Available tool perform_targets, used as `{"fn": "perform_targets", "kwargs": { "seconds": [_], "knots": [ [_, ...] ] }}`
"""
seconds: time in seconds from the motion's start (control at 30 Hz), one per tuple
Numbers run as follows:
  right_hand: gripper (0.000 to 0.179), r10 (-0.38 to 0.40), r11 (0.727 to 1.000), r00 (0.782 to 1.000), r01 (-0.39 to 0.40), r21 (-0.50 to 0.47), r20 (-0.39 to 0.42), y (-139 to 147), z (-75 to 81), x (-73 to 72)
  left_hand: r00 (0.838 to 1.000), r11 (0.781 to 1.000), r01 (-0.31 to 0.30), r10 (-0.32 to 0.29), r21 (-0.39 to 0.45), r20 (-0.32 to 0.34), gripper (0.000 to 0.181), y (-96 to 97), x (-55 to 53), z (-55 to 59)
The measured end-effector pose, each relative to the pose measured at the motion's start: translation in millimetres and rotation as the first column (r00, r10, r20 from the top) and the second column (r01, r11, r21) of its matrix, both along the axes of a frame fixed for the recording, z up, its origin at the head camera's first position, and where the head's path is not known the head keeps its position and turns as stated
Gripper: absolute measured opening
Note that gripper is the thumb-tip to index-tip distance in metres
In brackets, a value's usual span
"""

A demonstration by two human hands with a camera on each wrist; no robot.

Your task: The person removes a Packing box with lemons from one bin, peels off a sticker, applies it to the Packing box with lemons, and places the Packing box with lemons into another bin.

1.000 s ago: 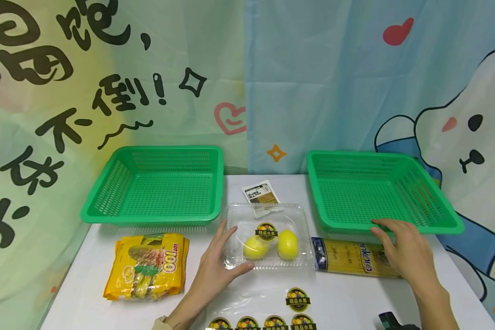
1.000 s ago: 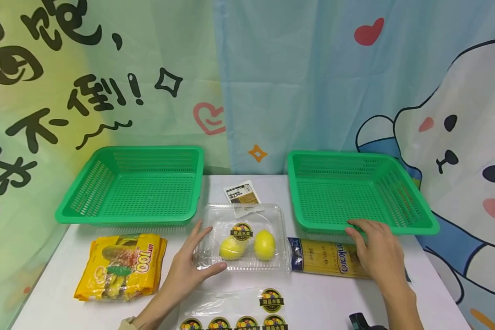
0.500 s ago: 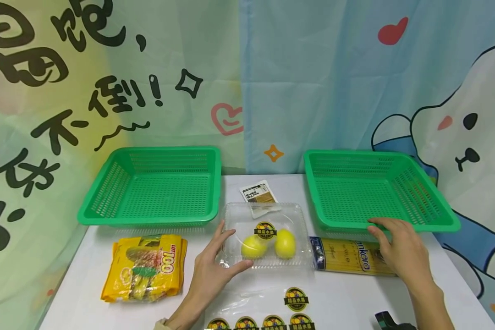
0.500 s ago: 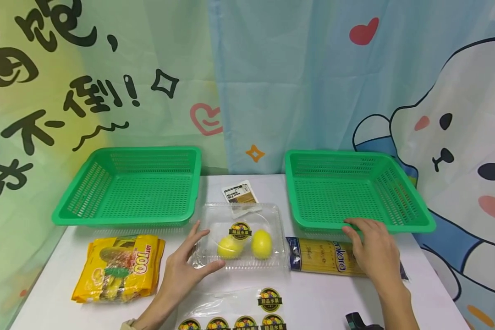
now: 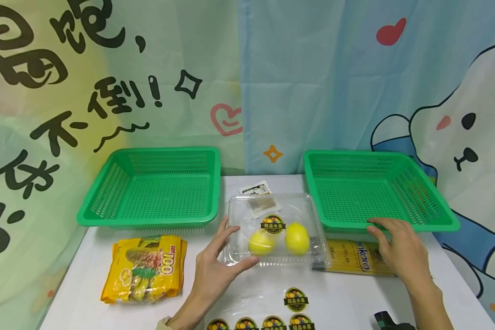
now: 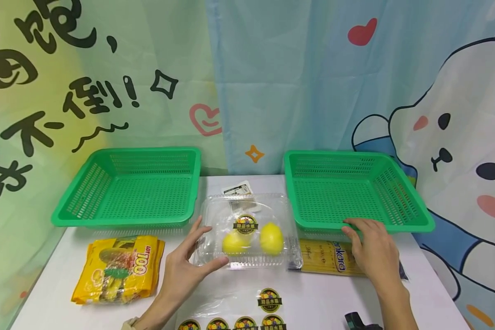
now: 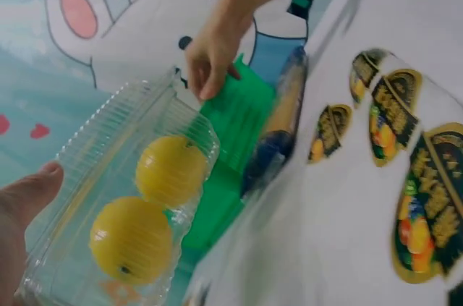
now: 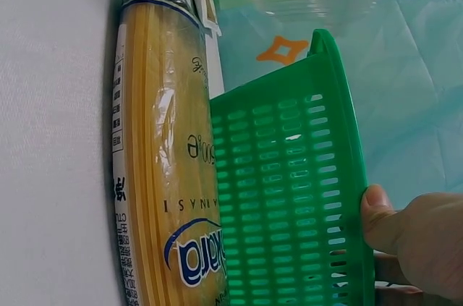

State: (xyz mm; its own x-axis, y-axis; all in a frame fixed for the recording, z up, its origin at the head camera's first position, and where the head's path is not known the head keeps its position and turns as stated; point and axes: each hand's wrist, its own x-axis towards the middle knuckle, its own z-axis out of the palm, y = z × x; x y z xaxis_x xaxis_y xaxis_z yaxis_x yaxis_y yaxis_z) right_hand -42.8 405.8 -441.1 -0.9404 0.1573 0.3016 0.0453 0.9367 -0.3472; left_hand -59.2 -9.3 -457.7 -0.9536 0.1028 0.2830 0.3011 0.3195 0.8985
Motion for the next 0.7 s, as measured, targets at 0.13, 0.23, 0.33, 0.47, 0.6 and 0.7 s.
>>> {"fn": "perform_targets", "kwargs": {
  "seconds": [0.13, 0.23, 0.33, 0.47, 0.6, 0.7],
  "knots": [
    [0.025, 0.002, 1.0, 1.0, -0.002, 0.005, -0.007, -0.2, 0.4, 0.6, 1.0, 1.0, -0.017, 0.016, -0.02, -0.014, 0.067, 3.3, -0.5, 9.6],
    [0.025, 0.001, 1.0, 1.0, -0.001, 0.008, -0.013, -0.4, 0.1, 1.2, 1.0, 1.0, -0.021, 0.02, -0.021, -0.022, 0.066, 6.2, -2.6, 16.7],
    [0.025, -0.005, 1.0, 1.0, 0.005, 0.009, -0.012, -0.9, -0.9, 1.7, 0.999, 1.0, -0.023, 0.022, -0.006, -0.026, 0.064, 9.4, -5.7, 23.3],
    [0.025, -0.013, 1.0, 1.0, 0.013, 0.009, -0.008, -1.9, -1.8, 1.7, 0.999, 0.999, -0.03, 0.031, 0.022, -0.028, 0.064, 14.8, -10.7, 29.8],
    [0.025, -0.011, 1.0, 1.0, 0.011, 0.008, -0.02, -2.2, -1.7, 1.4, 0.999, 0.998, -0.035, 0.036, 0.05, -0.025, 0.065, 23.8, -17.4, 32.8],
    [0.025, -0.007, 1.0, 0.999, 0.007, 0.009, -0.031, -2.0, -1.8, 1.4, 0.999, 0.997, -0.034, 0.036, 0.073, -0.019, 0.064, 32.3, -23.6, 32.8]
  ]
}}
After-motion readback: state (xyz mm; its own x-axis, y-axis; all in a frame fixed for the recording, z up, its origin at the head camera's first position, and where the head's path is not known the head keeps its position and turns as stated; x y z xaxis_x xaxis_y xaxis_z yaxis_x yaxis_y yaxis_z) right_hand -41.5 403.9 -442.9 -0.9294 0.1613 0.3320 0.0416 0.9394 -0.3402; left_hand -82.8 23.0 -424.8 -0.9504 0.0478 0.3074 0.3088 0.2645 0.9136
